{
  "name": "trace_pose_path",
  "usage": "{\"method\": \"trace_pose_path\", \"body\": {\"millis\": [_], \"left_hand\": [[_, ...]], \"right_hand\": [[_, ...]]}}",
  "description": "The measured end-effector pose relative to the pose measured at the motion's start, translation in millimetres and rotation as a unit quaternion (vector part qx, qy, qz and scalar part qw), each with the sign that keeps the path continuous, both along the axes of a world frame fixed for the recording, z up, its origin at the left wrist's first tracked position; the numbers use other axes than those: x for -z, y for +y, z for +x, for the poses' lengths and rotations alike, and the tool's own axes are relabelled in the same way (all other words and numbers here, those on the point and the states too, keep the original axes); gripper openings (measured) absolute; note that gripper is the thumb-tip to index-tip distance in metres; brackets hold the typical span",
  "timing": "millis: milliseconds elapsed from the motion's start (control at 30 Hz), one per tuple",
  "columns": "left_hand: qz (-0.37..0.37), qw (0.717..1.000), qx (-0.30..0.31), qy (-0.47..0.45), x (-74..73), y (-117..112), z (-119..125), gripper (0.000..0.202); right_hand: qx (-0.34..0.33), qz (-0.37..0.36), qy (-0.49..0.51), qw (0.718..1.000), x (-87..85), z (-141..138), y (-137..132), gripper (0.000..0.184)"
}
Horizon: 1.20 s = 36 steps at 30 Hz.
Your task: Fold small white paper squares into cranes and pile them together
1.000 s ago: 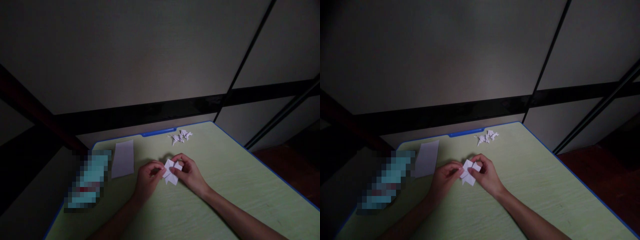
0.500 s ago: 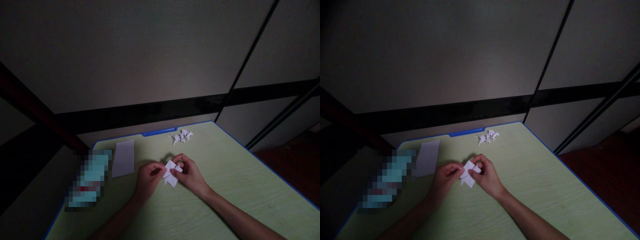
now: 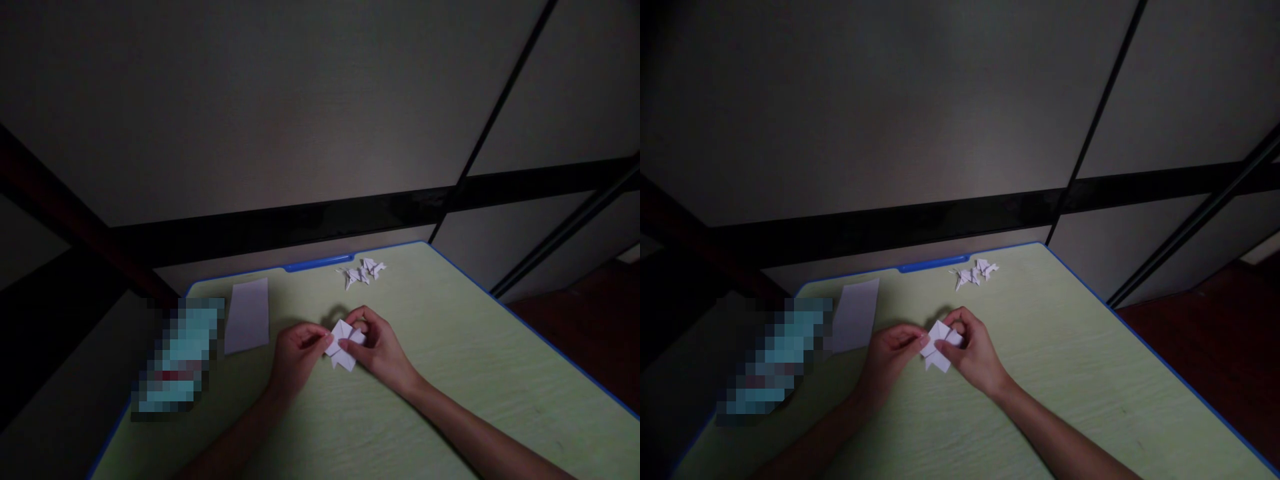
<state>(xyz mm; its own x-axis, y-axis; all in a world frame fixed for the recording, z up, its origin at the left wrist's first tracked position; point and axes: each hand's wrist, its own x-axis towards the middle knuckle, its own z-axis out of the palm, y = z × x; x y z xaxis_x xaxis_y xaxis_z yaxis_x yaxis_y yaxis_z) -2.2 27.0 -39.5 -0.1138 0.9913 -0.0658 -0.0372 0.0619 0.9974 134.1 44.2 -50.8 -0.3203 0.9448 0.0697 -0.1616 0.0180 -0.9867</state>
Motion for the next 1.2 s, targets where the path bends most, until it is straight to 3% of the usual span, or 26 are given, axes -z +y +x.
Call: {"method": "trace_pose_path", "body": {"millis": [267, 433, 567, 867, 1033, 1200], "left_hand": [[0.009, 1.0, 0.018, -0.005, 2.2, -0.2, 0.2, 0.008], [0.011, 0.998, 0.009, -0.055, 1.4, 0.1, 2.2, 0.032], [0.005, 0.997, 0.029, -0.07, 0.8, 1.4, 0.9, 0.031], [-0.021, 0.985, 0.171, 0.004, 2.0, 0.9, -4.8, 0.017], [-0.015, 0.98, 0.189, 0.053, 6.0, -2.5, -5.4, 0.025], [0.01, 0.984, 0.167, 0.065, 3.7, -6.8, -7.0, 0.026]], "right_hand": [[-0.001, -0.012, 0.013, 1.0, -3.0, -1.0, -1.3, 0.027], [0.0, -0.02, 0.017, 1.0, -4.5, -1.2, -2.7, 0.031], [-0.006, -0.026, 0.019, 0.999, -4.7, 0.0, -3.8, 0.034], [-0.06, -0.017, 0.052, 0.997, -4.1, 3.5, -2.4, 0.039], [-0.091, -0.007, 0.034, 0.995, -5.4, 3.5, -3.6, 0.038], [-0.107, -0.015, 0.049, 0.993, -5.1, 3.4, -3.1, 0.039]]}}
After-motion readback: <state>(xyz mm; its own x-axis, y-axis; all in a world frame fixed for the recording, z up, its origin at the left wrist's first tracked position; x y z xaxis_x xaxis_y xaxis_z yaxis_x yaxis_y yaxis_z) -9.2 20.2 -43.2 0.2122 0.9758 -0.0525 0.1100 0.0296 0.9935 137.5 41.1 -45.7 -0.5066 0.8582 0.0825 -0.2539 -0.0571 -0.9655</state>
